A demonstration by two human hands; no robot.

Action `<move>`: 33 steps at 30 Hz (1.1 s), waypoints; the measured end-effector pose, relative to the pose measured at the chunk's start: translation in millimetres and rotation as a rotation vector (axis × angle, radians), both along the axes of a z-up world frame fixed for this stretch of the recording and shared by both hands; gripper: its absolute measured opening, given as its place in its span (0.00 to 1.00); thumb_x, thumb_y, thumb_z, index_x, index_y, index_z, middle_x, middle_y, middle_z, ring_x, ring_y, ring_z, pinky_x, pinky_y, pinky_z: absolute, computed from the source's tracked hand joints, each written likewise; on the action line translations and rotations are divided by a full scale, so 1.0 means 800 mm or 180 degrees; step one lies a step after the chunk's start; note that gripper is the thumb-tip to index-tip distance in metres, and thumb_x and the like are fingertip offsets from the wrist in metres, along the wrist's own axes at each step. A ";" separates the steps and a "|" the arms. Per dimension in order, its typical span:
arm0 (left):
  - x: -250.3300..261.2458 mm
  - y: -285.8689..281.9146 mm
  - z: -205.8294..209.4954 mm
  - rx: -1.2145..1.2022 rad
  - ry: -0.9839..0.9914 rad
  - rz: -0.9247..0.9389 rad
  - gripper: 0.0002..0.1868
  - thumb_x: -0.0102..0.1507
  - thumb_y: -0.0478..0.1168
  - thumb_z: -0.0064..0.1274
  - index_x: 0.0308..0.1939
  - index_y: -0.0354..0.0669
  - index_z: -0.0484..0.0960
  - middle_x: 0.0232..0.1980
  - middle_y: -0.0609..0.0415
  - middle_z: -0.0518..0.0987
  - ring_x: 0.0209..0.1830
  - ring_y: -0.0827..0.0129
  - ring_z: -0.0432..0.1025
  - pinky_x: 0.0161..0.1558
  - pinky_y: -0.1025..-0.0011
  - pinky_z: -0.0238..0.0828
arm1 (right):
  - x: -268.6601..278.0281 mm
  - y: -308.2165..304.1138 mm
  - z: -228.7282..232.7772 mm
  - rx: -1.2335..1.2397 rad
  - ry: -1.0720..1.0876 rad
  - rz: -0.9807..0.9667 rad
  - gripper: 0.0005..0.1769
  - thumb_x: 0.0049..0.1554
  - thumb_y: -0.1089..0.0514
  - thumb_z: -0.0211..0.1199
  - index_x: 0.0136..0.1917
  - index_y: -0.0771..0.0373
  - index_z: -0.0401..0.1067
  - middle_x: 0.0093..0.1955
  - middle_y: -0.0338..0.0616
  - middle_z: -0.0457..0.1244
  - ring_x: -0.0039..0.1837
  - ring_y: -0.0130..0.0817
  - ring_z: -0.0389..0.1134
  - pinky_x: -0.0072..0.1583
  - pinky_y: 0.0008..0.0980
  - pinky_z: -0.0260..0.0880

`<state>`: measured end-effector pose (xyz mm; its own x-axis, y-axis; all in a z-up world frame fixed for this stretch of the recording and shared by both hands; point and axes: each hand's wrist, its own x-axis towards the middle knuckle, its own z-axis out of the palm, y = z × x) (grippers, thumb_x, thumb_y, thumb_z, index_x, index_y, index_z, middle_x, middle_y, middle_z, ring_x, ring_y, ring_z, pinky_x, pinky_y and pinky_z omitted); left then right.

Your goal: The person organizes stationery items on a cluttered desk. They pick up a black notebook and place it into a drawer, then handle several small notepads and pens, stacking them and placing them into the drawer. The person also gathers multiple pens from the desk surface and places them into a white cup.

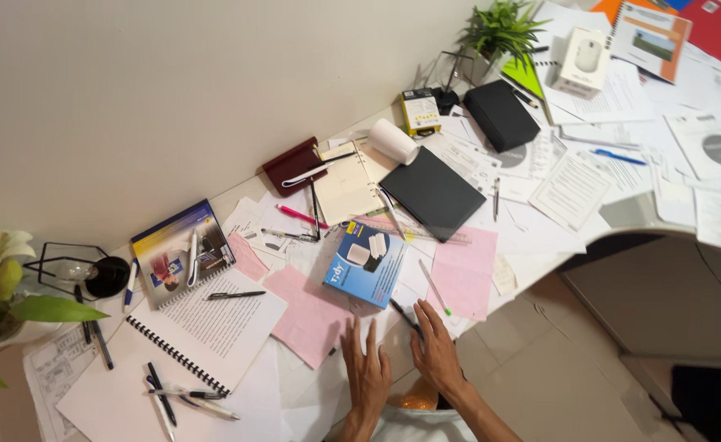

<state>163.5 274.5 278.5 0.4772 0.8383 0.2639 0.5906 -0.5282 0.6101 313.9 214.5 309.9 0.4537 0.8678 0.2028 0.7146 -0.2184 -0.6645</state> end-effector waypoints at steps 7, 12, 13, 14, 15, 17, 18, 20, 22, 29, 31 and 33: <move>0.091 0.019 0.053 0.0367 -0.0304 -0.0022 0.31 0.68 0.34 0.44 0.75 0.35 0.62 0.80 0.42 0.58 0.82 0.49 0.52 0.78 0.46 0.45 | 0.083 0.038 0.001 0.0547 -0.0130 0.0277 0.32 0.57 0.65 0.60 0.74 0.67 0.60 0.75 0.58 0.56 0.73 0.56 0.61 0.68 0.45 0.67; 0.159 0.047 0.056 0.0180 -0.0150 0.0067 0.35 0.66 0.35 0.46 0.77 0.33 0.56 0.81 0.39 0.54 0.82 0.48 0.48 0.76 0.46 0.42 | 0.154 0.067 0.002 0.0461 -0.0121 0.0319 0.34 0.57 0.64 0.61 0.75 0.66 0.58 0.75 0.60 0.55 0.72 0.57 0.60 0.68 0.45 0.66; 0.172 0.052 0.054 0.0146 -0.0129 0.0063 0.35 0.67 0.35 0.46 0.77 0.32 0.55 0.81 0.39 0.53 0.82 0.48 0.48 0.76 0.46 0.42 | 0.169 0.073 0.001 0.0490 -0.0137 0.0336 0.34 0.58 0.63 0.61 0.76 0.66 0.58 0.75 0.59 0.55 0.73 0.58 0.60 0.68 0.45 0.66; 0.184 0.055 0.051 0.0110 -0.0106 0.0062 0.35 0.67 0.35 0.45 0.77 0.32 0.54 0.81 0.38 0.53 0.82 0.47 0.47 0.76 0.46 0.42 | 0.183 0.082 0.000 0.0518 -0.0151 0.0358 0.34 0.58 0.63 0.61 0.76 0.66 0.58 0.75 0.59 0.55 0.73 0.58 0.60 0.68 0.46 0.66; 0.196 0.056 0.049 0.0122 -0.0063 0.0070 0.35 0.67 0.36 0.45 0.77 0.32 0.54 0.81 0.37 0.52 0.82 0.47 0.47 0.76 0.46 0.42 | 0.196 0.089 0.000 0.0546 -0.0165 0.0379 0.34 0.58 0.63 0.60 0.76 0.67 0.57 0.76 0.59 0.55 0.73 0.58 0.60 0.69 0.46 0.65; 0.218 0.062 0.046 0.0159 0.0033 0.0083 0.35 0.67 0.37 0.45 0.77 0.32 0.54 0.82 0.37 0.51 0.82 0.47 0.47 0.76 0.47 0.43 | 0.220 0.101 0.001 0.0533 -0.0120 0.0394 0.35 0.58 0.63 0.60 0.77 0.66 0.57 0.76 0.59 0.54 0.74 0.58 0.60 0.69 0.46 0.65; 0.229 0.066 0.044 0.0120 0.0077 0.0095 0.35 0.68 0.37 0.46 0.77 0.32 0.54 0.81 0.37 0.51 0.82 0.47 0.47 0.76 0.47 0.43 | 0.231 0.106 0.002 0.0520 -0.0099 0.0399 0.35 0.58 0.63 0.60 0.77 0.66 0.56 0.77 0.59 0.54 0.74 0.58 0.59 0.69 0.46 0.65; 0.249 0.072 0.040 0.0031 0.0160 0.0131 0.35 0.68 0.39 0.46 0.77 0.32 0.54 0.81 0.37 0.51 0.81 0.48 0.48 0.76 0.47 0.43 | 0.249 0.120 0.003 0.0428 0.0021 0.0419 0.35 0.59 0.62 0.60 0.78 0.65 0.56 0.78 0.58 0.54 0.74 0.57 0.59 0.68 0.45 0.66; 0.266 0.078 0.035 0.0136 0.0115 0.0198 0.35 0.69 0.39 0.45 0.77 0.31 0.53 0.81 0.36 0.51 0.81 0.48 0.49 0.76 0.46 0.42 | 0.265 0.136 0.003 0.0271 0.0247 0.0465 0.35 0.60 0.61 0.59 0.78 0.64 0.55 0.78 0.57 0.53 0.75 0.56 0.59 0.65 0.43 0.68; 0.304 0.095 0.040 -0.0145 -0.0069 0.0514 0.35 0.70 0.41 0.45 0.78 0.32 0.53 0.81 0.37 0.52 0.81 0.47 0.49 0.77 0.50 0.43 | 0.309 0.198 0.002 0.0303 0.0305 0.0662 0.35 0.62 0.57 0.58 0.79 0.67 0.53 0.78 0.64 0.52 0.75 0.60 0.57 0.71 0.46 0.62; 0.310 0.109 0.041 -0.0156 -0.0129 0.0579 0.35 0.70 0.41 0.45 0.78 0.33 0.53 0.81 0.37 0.52 0.81 0.47 0.49 0.77 0.52 0.44 | 0.318 0.217 0.002 0.0338 0.0339 0.0642 0.35 0.62 0.56 0.58 0.79 0.68 0.53 0.77 0.64 0.53 0.75 0.61 0.58 0.71 0.47 0.62; 0.318 0.122 0.042 -0.0296 -0.0289 0.0616 0.34 0.70 0.41 0.44 0.78 0.33 0.53 0.81 0.36 0.52 0.81 0.46 0.49 0.77 0.54 0.46 | 0.326 0.240 0.001 0.0335 0.0374 0.0591 0.35 0.62 0.56 0.57 0.78 0.69 0.53 0.77 0.65 0.53 0.75 0.61 0.58 0.71 0.47 0.62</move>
<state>418.3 372.2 312.2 0.2829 0.9346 0.2156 0.6160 -0.3493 0.7061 575.0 406.9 310.7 0.3141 0.9154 0.2517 0.6525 -0.0156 -0.7576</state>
